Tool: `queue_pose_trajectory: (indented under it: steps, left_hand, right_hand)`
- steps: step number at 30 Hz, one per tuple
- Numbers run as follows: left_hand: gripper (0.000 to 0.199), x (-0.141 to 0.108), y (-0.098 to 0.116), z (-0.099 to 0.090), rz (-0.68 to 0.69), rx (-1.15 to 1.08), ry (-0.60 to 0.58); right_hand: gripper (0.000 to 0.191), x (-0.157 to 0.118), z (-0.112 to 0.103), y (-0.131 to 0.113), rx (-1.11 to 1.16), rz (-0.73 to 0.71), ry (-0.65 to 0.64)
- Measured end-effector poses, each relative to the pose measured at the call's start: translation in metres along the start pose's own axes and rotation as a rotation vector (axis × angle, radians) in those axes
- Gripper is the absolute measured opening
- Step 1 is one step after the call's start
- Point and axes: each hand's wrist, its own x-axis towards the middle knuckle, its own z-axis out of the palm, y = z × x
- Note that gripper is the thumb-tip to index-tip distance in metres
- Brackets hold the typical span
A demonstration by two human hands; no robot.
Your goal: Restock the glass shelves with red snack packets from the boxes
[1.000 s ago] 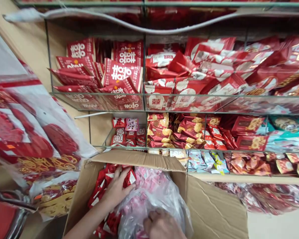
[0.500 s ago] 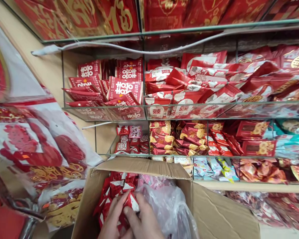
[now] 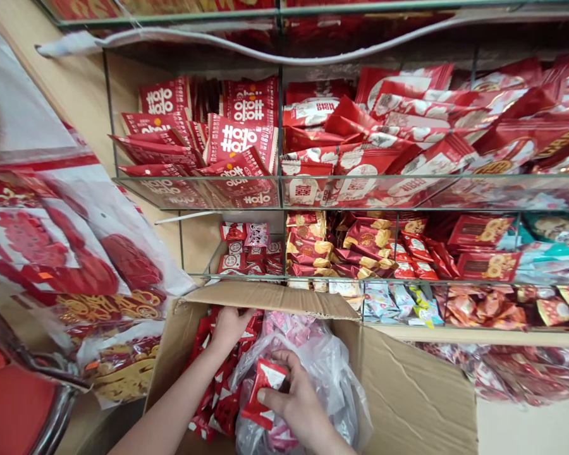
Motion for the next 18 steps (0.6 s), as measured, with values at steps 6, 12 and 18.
queue_pose_trajectory:
  steps: [6, 12, 18]
  left_hand:
    - [0.015, -0.044, 0.008, -0.021, 0.041, -0.099, 0.009]
    - [0.012, -0.113, 0.020, -0.045, 0.501, 0.025, -0.027]
    - [0.033, -0.137, 0.041, -0.045, 0.616, 0.061, -0.204]
  right_hand:
    - [0.036, -0.007, -0.002, -0.006, 0.029, -0.021, 0.064]
    - [0.036, -0.011, 0.016, -0.028, -0.094, -0.088, 0.061]
    - [0.034, -0.015, 0.021, -0.036, -0.171, -0.185, -0.068]
